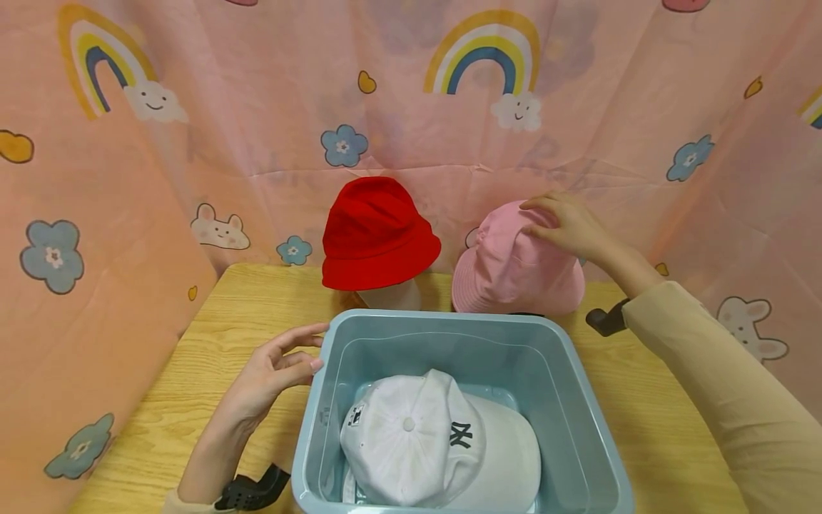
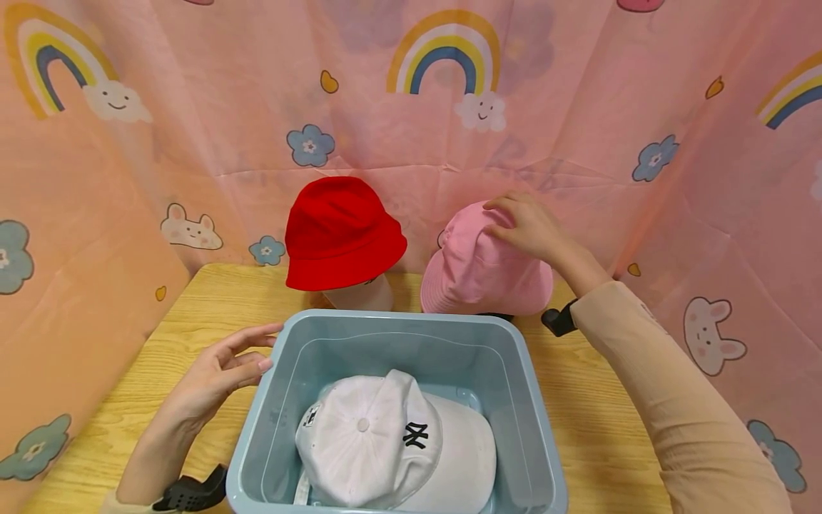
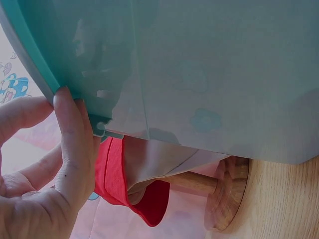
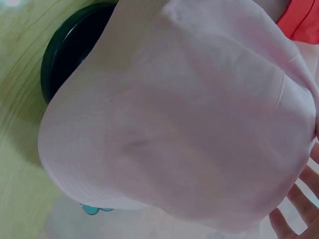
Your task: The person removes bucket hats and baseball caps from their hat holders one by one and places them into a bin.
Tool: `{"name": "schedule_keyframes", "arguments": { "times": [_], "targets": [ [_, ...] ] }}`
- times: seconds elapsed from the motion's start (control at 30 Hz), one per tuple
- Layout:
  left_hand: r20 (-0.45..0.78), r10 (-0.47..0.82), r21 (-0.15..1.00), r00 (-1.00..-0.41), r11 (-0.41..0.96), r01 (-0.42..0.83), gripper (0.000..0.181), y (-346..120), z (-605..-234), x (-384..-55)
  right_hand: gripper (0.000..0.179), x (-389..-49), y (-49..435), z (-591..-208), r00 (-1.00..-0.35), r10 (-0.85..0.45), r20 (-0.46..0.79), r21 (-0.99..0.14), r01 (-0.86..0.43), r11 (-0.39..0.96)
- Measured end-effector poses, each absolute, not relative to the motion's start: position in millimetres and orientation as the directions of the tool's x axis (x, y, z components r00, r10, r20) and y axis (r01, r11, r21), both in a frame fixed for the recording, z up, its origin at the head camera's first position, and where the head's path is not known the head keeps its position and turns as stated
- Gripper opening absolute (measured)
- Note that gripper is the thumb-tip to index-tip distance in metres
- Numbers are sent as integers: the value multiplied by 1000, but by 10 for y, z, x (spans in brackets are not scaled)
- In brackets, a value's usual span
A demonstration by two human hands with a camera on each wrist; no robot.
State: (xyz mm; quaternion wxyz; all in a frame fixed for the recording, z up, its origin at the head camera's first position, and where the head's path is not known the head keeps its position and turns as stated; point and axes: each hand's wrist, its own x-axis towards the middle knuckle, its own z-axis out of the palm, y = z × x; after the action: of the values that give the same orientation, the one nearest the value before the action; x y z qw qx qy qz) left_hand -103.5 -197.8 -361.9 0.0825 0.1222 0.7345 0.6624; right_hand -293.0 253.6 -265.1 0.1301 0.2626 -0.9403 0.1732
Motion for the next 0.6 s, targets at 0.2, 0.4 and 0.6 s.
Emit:
{"name": "schedule_keyframes", "arguments": {
  "times": [0.2,0.4,0.6],
  "targets": [
    [48,295,992,-954,95,79,49,-1981,-3623,-1043,41,-2948,2567,-2662,-849,-430,307,-258,-509,821],
    [49,294,993,-955,91,80,49,-1987,-3629,-1042,46,-2937,2532,-2610,-888,-402,225,-258,-452,854],
    [46,290,993,-956,94,77,50,-1983,-3625,-1040,47,-2935,2507,-2554,-902,-396,173,-257,-430,866]
  ]
}}
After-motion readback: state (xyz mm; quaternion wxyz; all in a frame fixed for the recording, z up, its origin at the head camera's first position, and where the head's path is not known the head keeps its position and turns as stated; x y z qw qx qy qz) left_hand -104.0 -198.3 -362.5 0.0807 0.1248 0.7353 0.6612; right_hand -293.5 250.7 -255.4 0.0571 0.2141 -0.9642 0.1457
